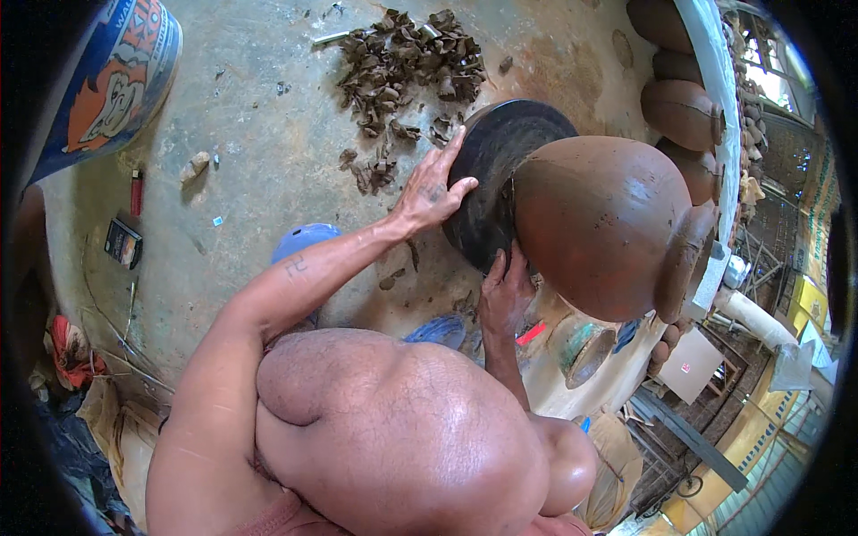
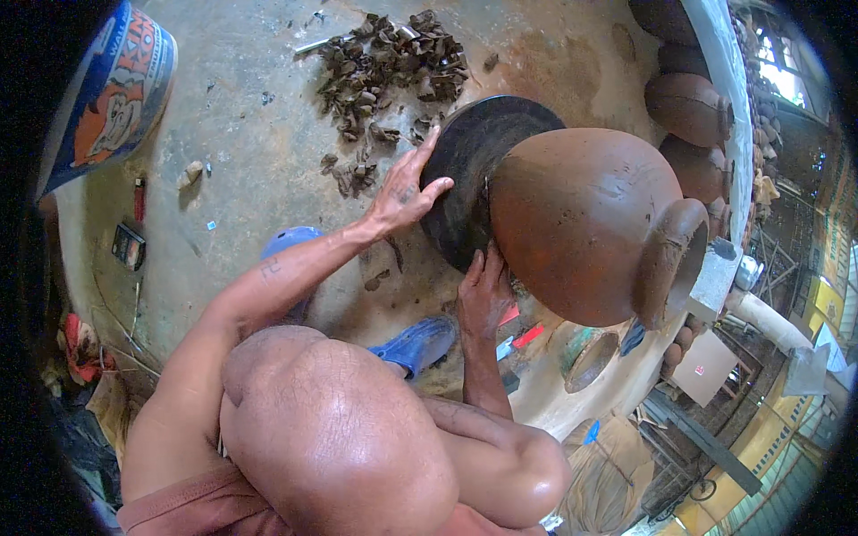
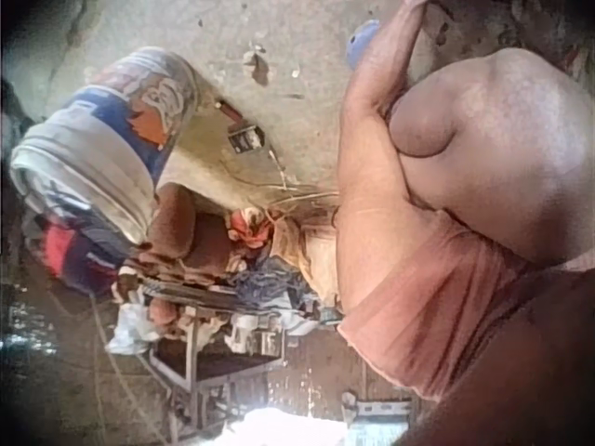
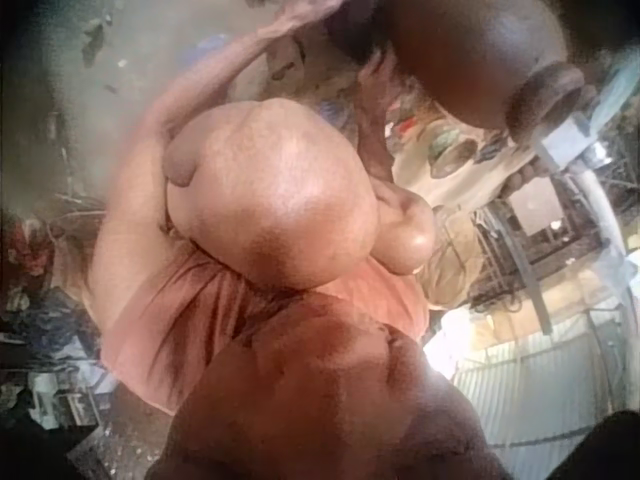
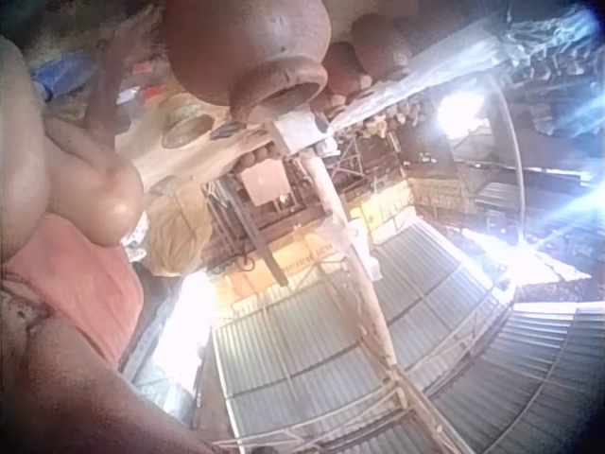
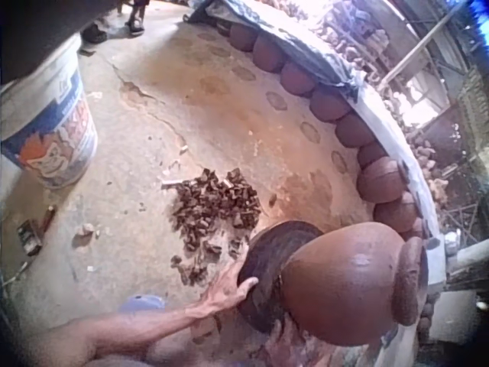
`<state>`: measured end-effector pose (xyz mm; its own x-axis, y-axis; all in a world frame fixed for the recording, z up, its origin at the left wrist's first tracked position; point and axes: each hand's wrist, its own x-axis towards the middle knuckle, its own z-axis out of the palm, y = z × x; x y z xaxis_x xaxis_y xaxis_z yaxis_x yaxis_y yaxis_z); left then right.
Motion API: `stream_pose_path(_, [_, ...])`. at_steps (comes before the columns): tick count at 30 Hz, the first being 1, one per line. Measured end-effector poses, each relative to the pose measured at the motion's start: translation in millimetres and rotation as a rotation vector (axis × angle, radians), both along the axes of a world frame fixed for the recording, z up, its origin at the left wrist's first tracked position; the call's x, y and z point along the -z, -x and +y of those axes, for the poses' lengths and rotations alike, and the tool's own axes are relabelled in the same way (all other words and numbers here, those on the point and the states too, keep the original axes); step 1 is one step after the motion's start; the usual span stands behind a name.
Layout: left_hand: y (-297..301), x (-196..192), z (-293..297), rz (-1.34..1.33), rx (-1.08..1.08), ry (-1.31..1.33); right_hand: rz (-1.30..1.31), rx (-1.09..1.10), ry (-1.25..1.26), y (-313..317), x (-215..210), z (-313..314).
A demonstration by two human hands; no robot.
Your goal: The person smooths the interior and exterior of a large clay vessel using a small scraper and a sponge.
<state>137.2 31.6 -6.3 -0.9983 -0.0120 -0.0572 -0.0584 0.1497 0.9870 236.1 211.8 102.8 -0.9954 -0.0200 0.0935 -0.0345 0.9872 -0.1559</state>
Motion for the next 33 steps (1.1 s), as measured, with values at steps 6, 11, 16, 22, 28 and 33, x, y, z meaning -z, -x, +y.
stream_pose_path(6, [43.2,-10.3,-19.6,-0.086,0.151,0.054,-0.041,-0.093,-0.072,-15.0,-4.7,45.2])
stream_pose_path(11, [85.4,-12.5,-24.1,-0.017,0.199,0.04,-0.105,-0.191,-0.073,-20.9,-9.8,101.4])
stream_pose_path(16, [95.4,-33.8,-10.0,0.404,0.268,0.634,-0.096,-0.263,-0.104,-25.5,-18.0,135.5])
stream_pose_path(22, [37.7,-35.8,2.2,0.594,0.486,0.847,-0.091,-0.181,0.05,-52.9,-0.3,123.2])
stream_pose_path(28, [-35.3,-42.5,-10.1,0.736,1.077,0.453,-0.007,-0.134,0.216,-66.4,-5.1,76.8])
stream_pose_path(33, [-60.5,-60.7,-22.8,0.08,0.988,-0.068,-0.113,-0.037,0.445,-56.1,-18.8,41.9])
